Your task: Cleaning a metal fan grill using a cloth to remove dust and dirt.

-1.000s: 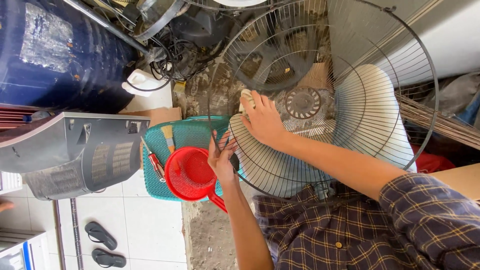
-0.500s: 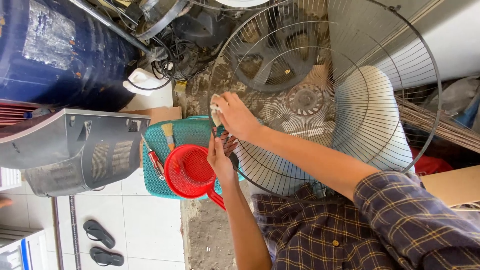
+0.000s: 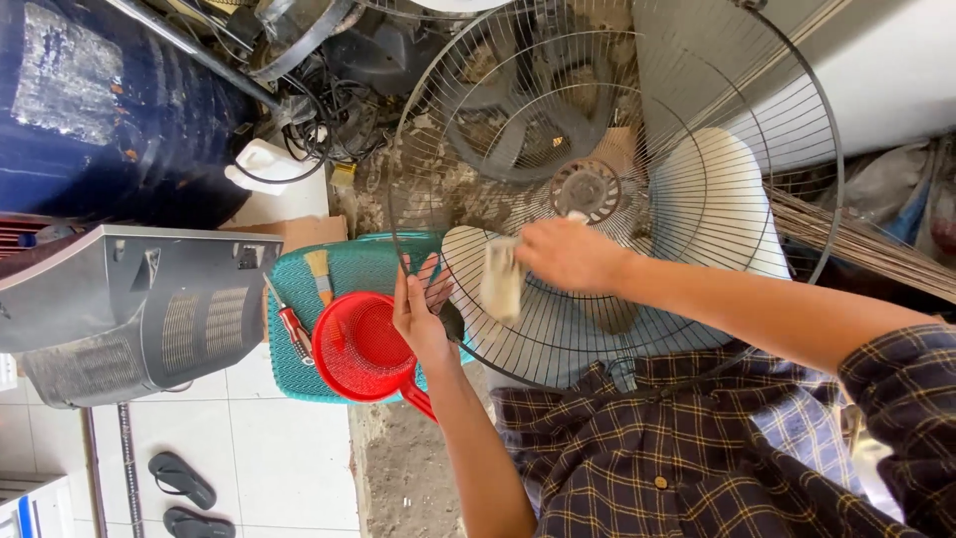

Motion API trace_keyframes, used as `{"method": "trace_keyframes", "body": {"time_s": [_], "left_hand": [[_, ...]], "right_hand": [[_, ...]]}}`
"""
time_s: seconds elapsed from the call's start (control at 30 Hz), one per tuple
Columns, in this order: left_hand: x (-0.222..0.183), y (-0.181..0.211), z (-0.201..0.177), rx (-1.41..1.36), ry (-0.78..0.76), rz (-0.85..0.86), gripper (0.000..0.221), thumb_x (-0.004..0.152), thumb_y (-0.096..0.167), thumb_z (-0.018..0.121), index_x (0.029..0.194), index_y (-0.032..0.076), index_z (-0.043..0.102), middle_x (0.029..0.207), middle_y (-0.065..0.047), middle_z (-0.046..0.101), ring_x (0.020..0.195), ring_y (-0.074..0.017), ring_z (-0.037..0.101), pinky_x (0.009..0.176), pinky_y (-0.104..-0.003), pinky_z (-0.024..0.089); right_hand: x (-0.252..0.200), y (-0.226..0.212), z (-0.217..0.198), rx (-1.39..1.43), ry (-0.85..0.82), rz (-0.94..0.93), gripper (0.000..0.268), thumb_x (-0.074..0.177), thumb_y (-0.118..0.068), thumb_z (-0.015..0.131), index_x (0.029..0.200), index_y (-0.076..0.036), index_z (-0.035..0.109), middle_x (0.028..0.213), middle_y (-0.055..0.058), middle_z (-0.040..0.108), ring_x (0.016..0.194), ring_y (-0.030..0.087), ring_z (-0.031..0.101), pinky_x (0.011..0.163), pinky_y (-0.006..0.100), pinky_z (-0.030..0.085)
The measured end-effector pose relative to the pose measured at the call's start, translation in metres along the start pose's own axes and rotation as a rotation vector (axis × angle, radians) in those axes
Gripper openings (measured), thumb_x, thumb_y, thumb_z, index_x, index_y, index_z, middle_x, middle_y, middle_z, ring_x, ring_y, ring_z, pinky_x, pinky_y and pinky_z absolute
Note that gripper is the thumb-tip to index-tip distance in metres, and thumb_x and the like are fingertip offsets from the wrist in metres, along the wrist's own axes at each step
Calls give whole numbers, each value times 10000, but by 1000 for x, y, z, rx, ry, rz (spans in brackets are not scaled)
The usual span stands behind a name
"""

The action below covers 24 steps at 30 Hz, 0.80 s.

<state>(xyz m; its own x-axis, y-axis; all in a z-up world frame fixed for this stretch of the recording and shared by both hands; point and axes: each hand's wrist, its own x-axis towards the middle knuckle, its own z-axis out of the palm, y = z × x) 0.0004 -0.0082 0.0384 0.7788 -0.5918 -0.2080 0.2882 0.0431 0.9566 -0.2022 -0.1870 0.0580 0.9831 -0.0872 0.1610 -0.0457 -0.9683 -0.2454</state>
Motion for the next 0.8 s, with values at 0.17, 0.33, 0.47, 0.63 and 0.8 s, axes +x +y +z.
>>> {"method": "trace_keyframes", "body": {"time_s": [0.17,0.33,0.47,0.63,0.8], "left_hand": [[-2,-3,0,-19,36,-30,400,1087,230,504,1465,118,570,1206,-264,713,1005,-354,738,789,-384,664],[-10,-2,0,-96,93,-45,404,1078,213,517,1458,86,564,1213,-275,700,985,-339,738,755,-368,675],[-12,7,-3,-68,127,-50,398,1074,211,528,1449,87,565,1205,-257,709,976,-316,749,760,-370,672],[-7,10,0,-36,105,-22,405,1081,216,503,1465,97,552,1217,-257,707,998,-332,741,782,-387,665],[-11,22,5,33,76,37,419,1088,225,482,1485,101,530,1245,-255,697,1039,-332,727,817,-396,656]], "right_hand": [[3,-57,-41,232,-120,2,322,952,-340,490,949,-56,640,852,119,611,753,249,647,652,358,546],[1,-40,-40,238,-466,53,461,989,-436,336,890,-127,664,750,70,648,613,178,623,549,288,552],[-1,20,-56,-133,-676,530,515,1000,-455,314,760,-126,629,604,51,605,521,207,629,486,370,546],[-1,40,-99,19,-588,703,624,964,-525,392,1309,-40,577,1155,168,634,1017,263,702,738,365,634],[22,23,-96,611,-241,508,566,901,59,491,1460,58,401,1353,270,455,1114,456,633,809,492,595]]}}
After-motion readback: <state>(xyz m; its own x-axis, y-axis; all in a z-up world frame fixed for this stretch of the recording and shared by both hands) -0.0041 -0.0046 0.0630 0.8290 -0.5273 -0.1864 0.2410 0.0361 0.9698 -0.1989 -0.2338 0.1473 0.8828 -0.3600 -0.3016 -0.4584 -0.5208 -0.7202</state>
